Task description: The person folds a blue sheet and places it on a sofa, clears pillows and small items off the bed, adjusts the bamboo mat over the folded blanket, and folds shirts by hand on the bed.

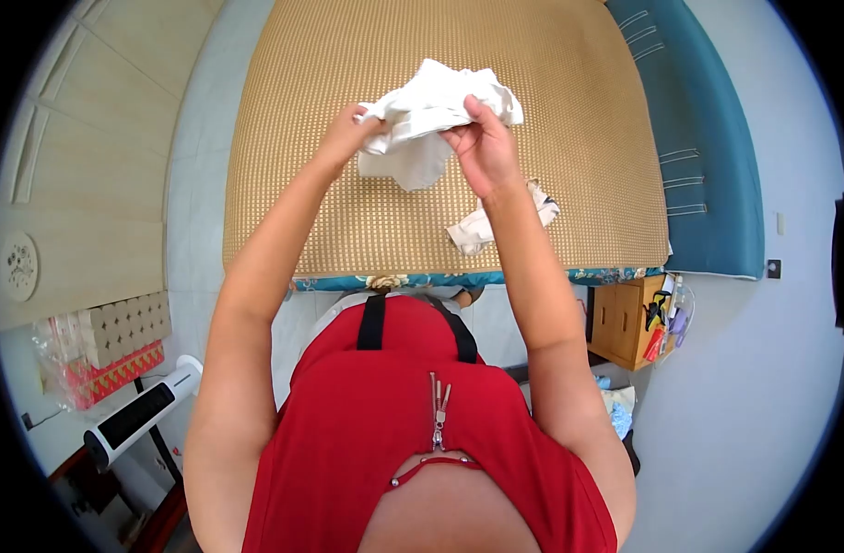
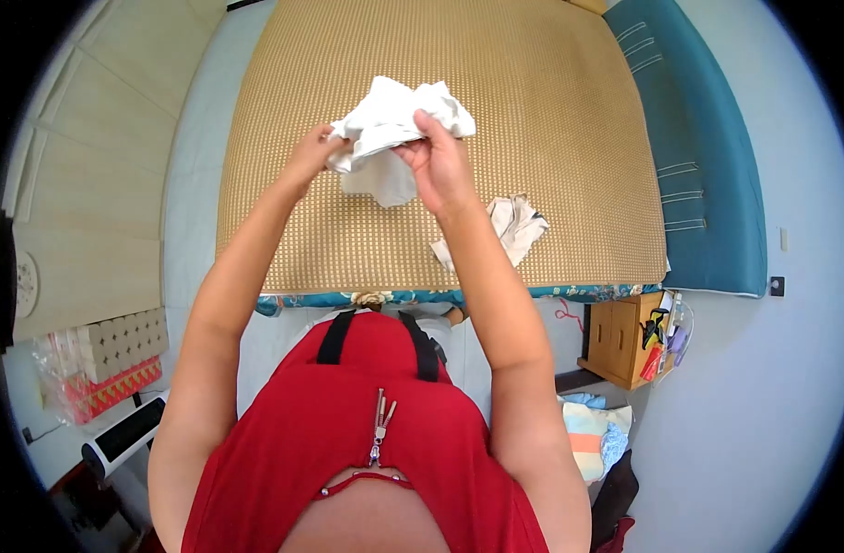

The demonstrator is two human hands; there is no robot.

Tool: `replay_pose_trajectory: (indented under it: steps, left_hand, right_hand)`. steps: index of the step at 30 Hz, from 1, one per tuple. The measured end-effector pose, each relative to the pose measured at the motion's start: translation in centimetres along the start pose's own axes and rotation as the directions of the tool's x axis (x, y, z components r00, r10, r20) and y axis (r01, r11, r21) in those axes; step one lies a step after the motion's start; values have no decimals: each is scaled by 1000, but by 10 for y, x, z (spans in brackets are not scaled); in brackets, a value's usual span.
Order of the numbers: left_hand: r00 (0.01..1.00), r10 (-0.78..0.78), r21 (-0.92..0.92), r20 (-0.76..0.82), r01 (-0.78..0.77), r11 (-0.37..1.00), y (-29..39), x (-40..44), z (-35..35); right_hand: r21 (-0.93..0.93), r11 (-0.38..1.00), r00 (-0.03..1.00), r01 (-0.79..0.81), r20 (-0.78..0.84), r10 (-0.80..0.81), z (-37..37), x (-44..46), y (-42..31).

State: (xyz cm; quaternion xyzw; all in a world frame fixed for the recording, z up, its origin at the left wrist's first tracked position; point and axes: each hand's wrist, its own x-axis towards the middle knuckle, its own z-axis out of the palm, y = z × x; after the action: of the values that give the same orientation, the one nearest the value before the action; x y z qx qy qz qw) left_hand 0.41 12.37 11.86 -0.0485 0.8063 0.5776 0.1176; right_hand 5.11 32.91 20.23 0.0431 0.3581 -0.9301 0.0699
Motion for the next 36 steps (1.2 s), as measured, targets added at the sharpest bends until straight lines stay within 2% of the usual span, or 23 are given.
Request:
replay_pose_trajectory:
  steps: [2,5,7,9,12,13,16,17,18,20,21,24,27,30,33,34,36]
  left_hand:
    - [986,14,-198,165,19,980,13,-18,17]
    - [994,-48,-271,101,74,960,5,-24,41]
    - [997,-78,28,21,78,997,-18,-10,44]
    - [994,-50,374,-99,83,924,-10,-17,37]
    - [988,76,518,-132,3,856,-39,-8,21]
    - [993,60,460,-97,-9,888,-42,-10,14]
    - [943,298,578,-150,-161,800,-43,-10,0]
    - [932,335,624,-140,-180,760,-40,-5,-5]
    - [946,301,643,-121,-156,750,-27,-3,-12]
    - [970,230,679,-86,-112,725,-5,3,-23]
    - [958,272,691,-94,-134,711,1,10,-27]
    - [929,295,677,-224,-69,732,42,15,-47]
    - [877,374,548,-301,-162,821,68,19,-70]
    - [813,519,567,-264,-305,765,91,-25,-75]
    - [715,694,671,-85,-473,570,58,-49,-65]
    - [764,644,677,-35,-456,578,41,-57,-58]
    - [848,529,677,40,-412,610,-5,-67,-40]
  right_hand:
    - [-15,1000,1000,20,14,-20,16,-9,6]
    - [-12,999,999,29,20,-29,32,-22,7]
    - [-30,997,998,67,-6,-68,39,-30,6]
    - [-82,995,996,55,-63,-60,36,-34,3]
    - [-102,994,981,28,-190,-47,10,-28,0]
    - [-99,995,971,28,-235,-51,-3,-23,0]
    - [-78,997,947,-16,-320,-9,-47,-6,3]
    - [-73,997,938,-40,-345,13,-61,1,5]
    - [-69,996,928,-64,-370,34,-73,7,6]
    - [-75,995,932,-63,-362,32,-86,19,6]
    - [-70,996,935,-52,-355,24,-87,25,5]
    - [-27,1000,957,12,-288,-19,-72,35,-5]
    - [-14,995,979,95,-182,-96,-49,36,-19]
    - [-58,986,975,155,-151,-162,-34,20,-24]
    - [-86,990,968,109,-216,-125,-60,2,-7]
    - [-96,992,966,83,-236,-103,-78,-5,5]
    - [-91,992,933,-84,-356,47,-126,-20,35]
